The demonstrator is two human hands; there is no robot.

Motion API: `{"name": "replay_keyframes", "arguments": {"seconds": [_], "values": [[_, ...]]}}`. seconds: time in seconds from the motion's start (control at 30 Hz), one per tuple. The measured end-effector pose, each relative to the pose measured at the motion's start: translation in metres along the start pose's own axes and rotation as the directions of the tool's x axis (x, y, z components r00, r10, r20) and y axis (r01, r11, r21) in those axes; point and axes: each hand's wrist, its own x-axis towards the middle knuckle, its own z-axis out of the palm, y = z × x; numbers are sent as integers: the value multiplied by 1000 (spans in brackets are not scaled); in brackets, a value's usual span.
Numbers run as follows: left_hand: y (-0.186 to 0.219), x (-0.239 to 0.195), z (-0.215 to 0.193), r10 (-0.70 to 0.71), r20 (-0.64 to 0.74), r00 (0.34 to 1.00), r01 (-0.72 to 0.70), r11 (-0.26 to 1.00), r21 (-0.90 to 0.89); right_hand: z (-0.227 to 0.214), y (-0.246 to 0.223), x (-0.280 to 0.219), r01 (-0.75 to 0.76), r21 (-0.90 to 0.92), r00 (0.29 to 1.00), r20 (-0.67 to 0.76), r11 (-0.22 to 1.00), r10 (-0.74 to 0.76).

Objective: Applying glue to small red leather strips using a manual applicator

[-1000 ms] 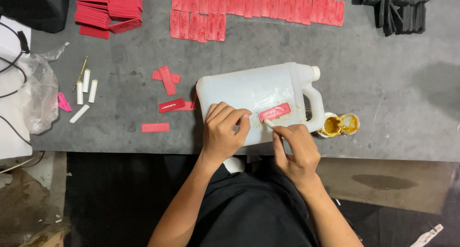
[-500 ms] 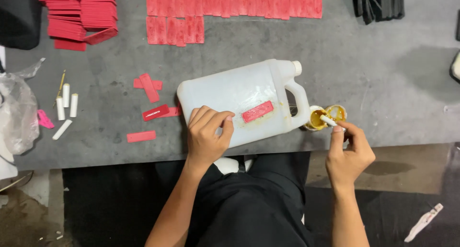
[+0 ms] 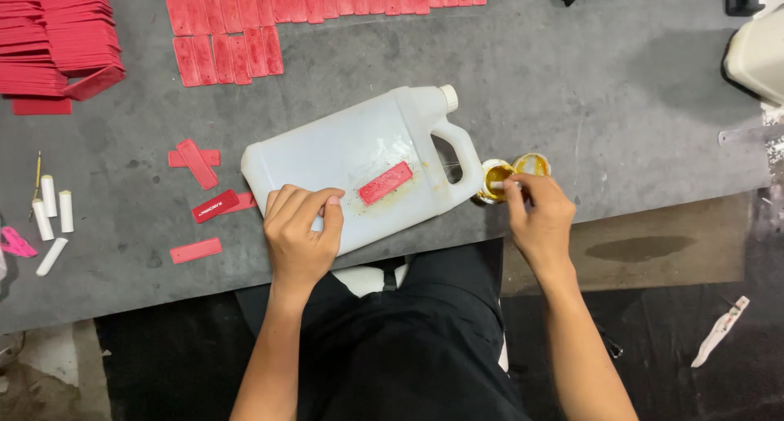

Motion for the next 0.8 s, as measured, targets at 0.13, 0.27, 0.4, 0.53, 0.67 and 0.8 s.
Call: {"name": "replay_keyframes", "arguments": {"seconds": [0.13,0.27,0.4,0.53,0.67,0.8], "values": [[3,1,0,-12,0,1000,12,1000,6,-33,-14,2,-222,137,972,-54,966,231],[2,0,0,-7,8,1000,7,1000,24,-37,-19,-10,-206,138,969,-108,969,222],[3,0,-1,-4,31,1000,3,999,33,-19,-7,-33,-29,-12,997,-77,999,28],[1,-1,1,1,25,1000,-2,999,33,-42,-26,-23,-35,23,999,14,999,34],[8,0,0,-5,52,999,0,996,92,-80,-53,-9,-229,150,969,-56,962,239],[9,-1,-1,-12,78,997,1,989,147,-98,-54,-8,-108,422,847,-434,900,306]]}}
